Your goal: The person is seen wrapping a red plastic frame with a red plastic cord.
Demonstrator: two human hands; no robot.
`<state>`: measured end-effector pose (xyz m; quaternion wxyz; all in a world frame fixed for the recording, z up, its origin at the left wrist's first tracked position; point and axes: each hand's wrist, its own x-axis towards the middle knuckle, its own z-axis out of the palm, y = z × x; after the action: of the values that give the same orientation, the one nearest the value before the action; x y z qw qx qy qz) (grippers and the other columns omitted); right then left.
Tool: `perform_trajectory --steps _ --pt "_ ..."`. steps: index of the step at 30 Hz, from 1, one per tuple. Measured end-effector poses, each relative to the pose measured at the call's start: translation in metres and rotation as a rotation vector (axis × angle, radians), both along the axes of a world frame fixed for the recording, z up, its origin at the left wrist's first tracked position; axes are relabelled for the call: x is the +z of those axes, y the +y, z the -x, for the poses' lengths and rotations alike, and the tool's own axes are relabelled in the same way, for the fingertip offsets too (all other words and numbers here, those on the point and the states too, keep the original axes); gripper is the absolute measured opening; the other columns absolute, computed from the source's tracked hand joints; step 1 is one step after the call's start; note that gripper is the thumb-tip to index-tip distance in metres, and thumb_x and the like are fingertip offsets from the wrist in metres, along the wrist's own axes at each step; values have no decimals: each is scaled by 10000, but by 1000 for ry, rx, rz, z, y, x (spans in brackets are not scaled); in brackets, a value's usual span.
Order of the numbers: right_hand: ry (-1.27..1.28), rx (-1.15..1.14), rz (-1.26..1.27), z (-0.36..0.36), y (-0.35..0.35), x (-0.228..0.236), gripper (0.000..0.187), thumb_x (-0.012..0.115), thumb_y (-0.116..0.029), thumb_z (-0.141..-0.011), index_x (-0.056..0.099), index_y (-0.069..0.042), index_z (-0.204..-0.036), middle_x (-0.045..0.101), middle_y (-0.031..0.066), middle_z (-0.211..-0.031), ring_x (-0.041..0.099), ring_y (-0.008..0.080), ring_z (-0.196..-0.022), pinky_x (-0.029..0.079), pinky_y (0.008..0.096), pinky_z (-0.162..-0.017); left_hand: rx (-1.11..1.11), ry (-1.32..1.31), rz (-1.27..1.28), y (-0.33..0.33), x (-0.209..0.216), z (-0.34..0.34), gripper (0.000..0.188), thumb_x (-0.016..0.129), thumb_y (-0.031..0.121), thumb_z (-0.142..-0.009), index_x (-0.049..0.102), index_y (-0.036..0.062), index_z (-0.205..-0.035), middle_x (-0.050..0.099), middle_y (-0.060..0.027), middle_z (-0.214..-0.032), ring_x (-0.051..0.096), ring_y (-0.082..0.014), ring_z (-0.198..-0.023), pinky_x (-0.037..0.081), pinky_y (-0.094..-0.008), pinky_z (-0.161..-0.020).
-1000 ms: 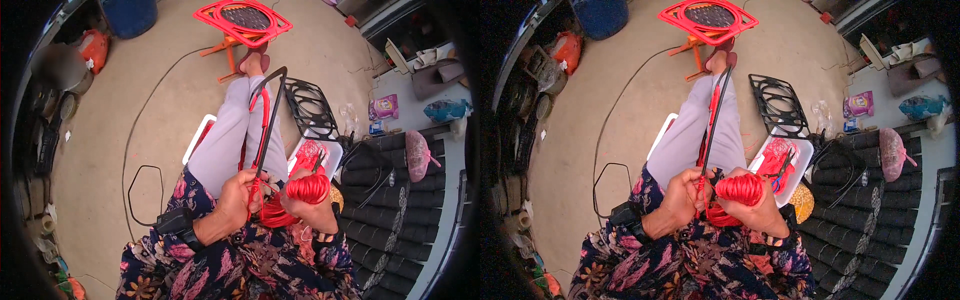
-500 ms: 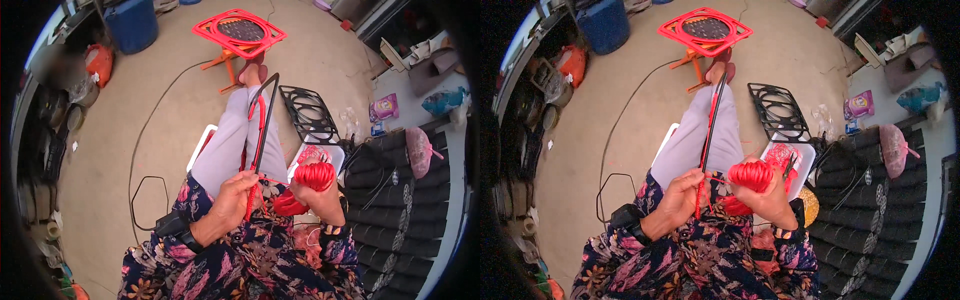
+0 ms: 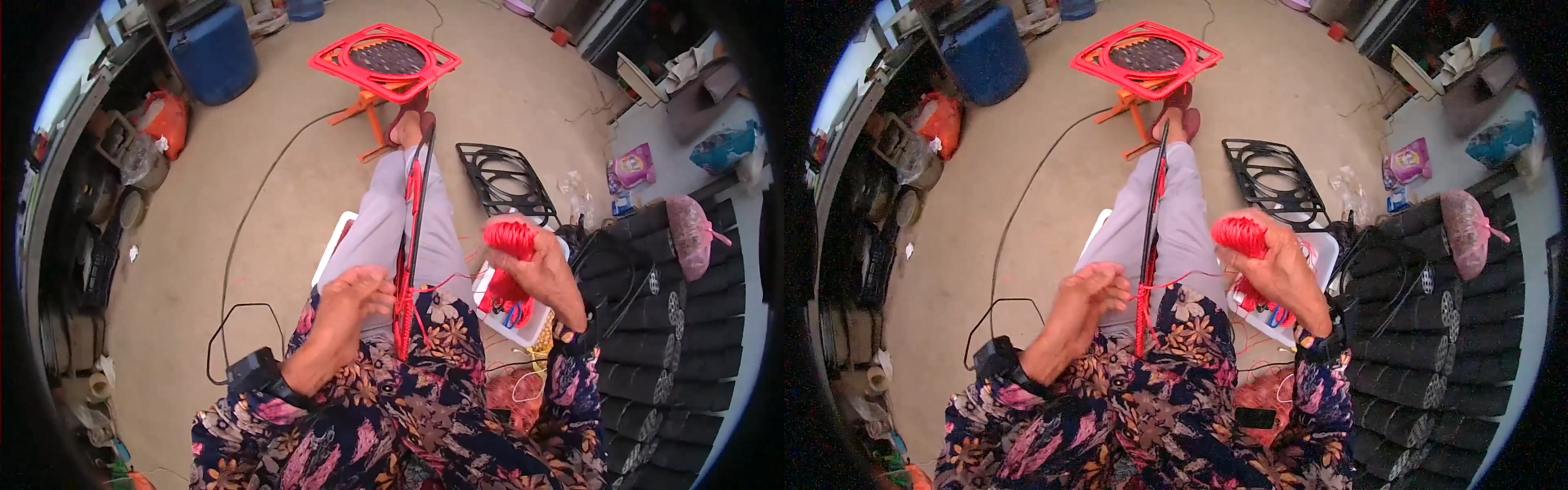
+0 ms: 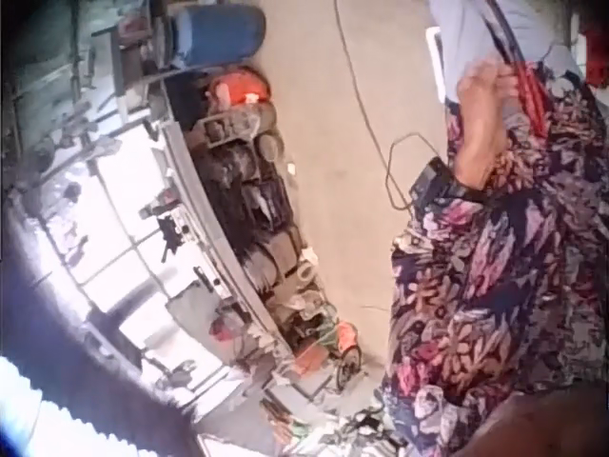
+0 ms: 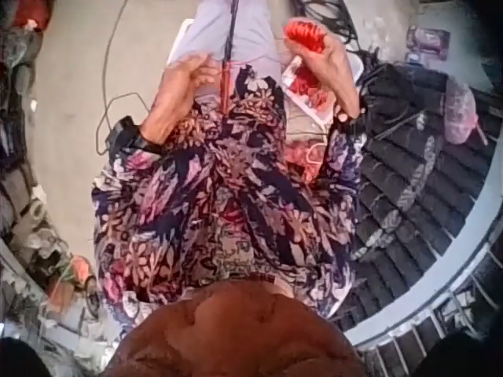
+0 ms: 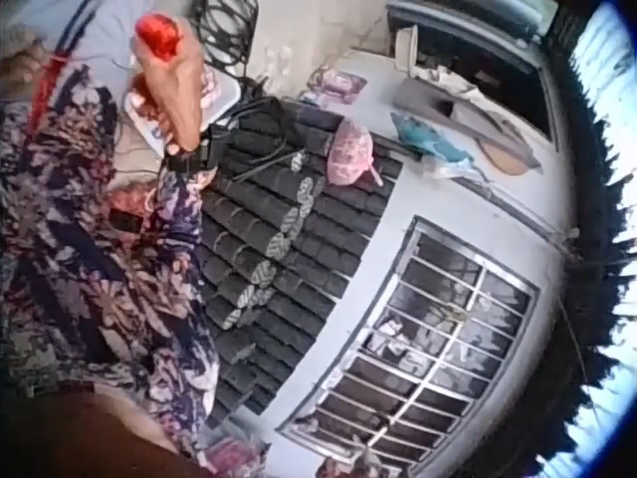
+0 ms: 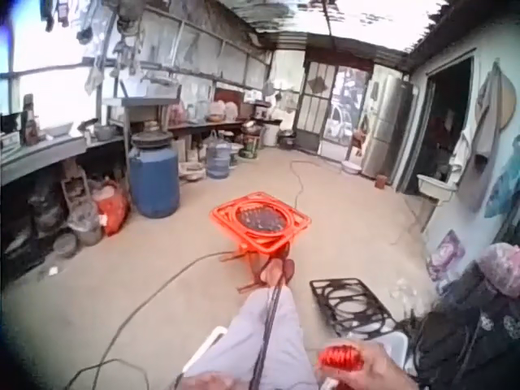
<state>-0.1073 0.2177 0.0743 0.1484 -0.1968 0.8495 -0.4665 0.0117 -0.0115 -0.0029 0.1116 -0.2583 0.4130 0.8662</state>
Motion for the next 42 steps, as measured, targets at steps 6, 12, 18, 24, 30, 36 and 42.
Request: perform_trajectory --steps 6,12,18,24,30,36,42 --pt "739 243 -15 15 -29 38 432 702 17 -693 621 -30 -1115 665 94 -918 653 193 -784 498 266 -704 222 422 373 -30 33 11 227 557 167 -933 604 -7 -1070 629 -78 -940 587 -158 -862 459 -288 -781" --pt "1111 500 -299 -4 -101 28 591 601 -96 -784 435 7 -1342 625 83 -763 617 233 -664 477 373 -593 96 716 875 -42 103 10 237 685 151 -844 633 -26 -994 645 -46 -903 557 -114 -851 440 -261 -802" --pt "1163 571 -238 -18 -122 21 611 567 -147 -810 393 28 -1368 595 55 -701 600 204 -703 453 402 -722 -159 583 849 -42 96 -1 307 766 195 -793 643 -15 -979 647 -34 -821 541 -87 -732 445 -259 -686" --pt "1062 620 -125 -13 -117 27 680 629 -110 -752 408 -90 -1395 606 52 -840 571 193 -860 374 419 -928 -236 365 462 -63 77 -3 324 671 240 -882 611 -47 -1021 654 -100 -836 611 -151 -724 488 -279 -649" --pt "264 81 268 -17 -57 -8 164 611 -49 -879 584 -4 -1034 639 76 -887 619 151 -808 495 306 -698 178 337 -178 -57 16 -22 384 539 266 -950 521 -66 -1144 634 -223 -1023 641 -316 -878 526 -404 -811" --pt "-102 120 314 -47 -39 -60 141 555 -101 -936 593 11 -1014 648 47 -899 632 135 -872 489 290 -800 254 181 -390 -17 -14 -29 344 542 230 -953 497 7 -1211 616 -202 -1120 611 -340 -1023 485 -434 -905" --pt "-38 189 -27 -44 -33 -44 157 533 -103 -943 617 9 -1013 664 74 -755 649 141 -669 505 306 -706 69 93 -205 6 -4 -31 254 531 138 -962 522 -11 -1167 632 -115 -1094 623 -202 -1006 496 -344 -882"
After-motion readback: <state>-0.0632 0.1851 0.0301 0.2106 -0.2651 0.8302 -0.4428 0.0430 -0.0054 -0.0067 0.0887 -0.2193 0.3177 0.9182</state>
